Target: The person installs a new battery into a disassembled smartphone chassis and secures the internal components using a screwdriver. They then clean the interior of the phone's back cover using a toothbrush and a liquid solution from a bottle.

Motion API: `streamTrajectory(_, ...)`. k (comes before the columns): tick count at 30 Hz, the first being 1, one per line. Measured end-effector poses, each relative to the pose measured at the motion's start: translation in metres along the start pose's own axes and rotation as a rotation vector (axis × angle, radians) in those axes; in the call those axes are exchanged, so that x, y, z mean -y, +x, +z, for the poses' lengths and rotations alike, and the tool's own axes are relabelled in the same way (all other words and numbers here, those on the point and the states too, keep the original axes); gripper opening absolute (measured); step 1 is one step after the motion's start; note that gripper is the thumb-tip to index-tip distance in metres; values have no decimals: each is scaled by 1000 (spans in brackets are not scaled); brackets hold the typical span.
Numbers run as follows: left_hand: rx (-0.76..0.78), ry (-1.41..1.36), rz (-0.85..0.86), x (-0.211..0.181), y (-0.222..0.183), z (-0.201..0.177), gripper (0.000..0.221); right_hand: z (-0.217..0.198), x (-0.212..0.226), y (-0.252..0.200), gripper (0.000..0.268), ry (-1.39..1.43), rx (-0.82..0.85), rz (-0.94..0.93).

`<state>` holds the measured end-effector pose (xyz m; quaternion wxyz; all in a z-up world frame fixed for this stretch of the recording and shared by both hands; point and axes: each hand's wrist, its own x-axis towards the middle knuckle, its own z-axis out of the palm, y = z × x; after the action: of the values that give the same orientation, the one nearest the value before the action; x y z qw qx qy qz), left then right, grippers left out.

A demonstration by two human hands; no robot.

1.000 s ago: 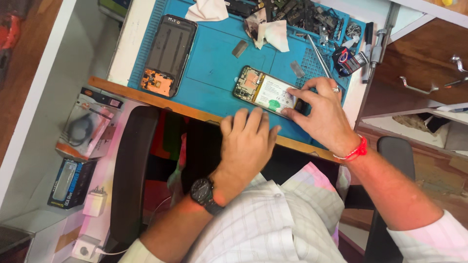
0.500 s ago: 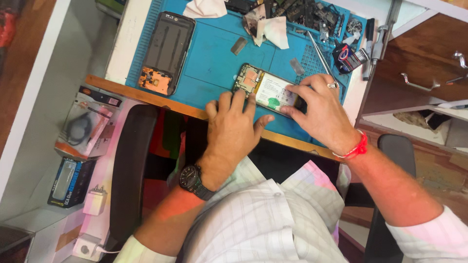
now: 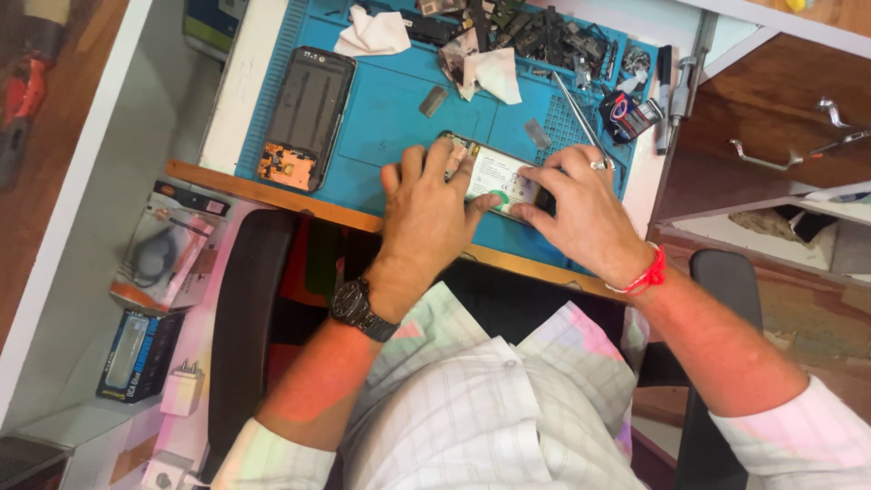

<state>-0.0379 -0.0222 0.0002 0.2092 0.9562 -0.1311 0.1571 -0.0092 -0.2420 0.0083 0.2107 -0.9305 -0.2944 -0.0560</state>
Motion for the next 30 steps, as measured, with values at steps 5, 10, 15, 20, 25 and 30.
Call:
streamTrajectory(5,10,-77,-64,-3,5,-1,50,-1,0,2,43,17,-4,-7)
streamTrajectory(10,4,-84,-95,0,16,-2,34,-1,1,2,43,33,5,-6)
streamTrajectory(15,-32,76,-32,-9,14,7,39,-2,2,3,44,3,-3,-12)
streamTrajectory(20,3,80,-28,-10,12,12,39,-3,1,4,44,-13,6,-20)
streamTrajectory(25,25,-120,-129,0,15,9,42,-4,1,6,46,-19,22,-18)
streamTrajectory(30,-27,-108,-81,4,5,2,45,-5,2,5,46,-26,33,-10)
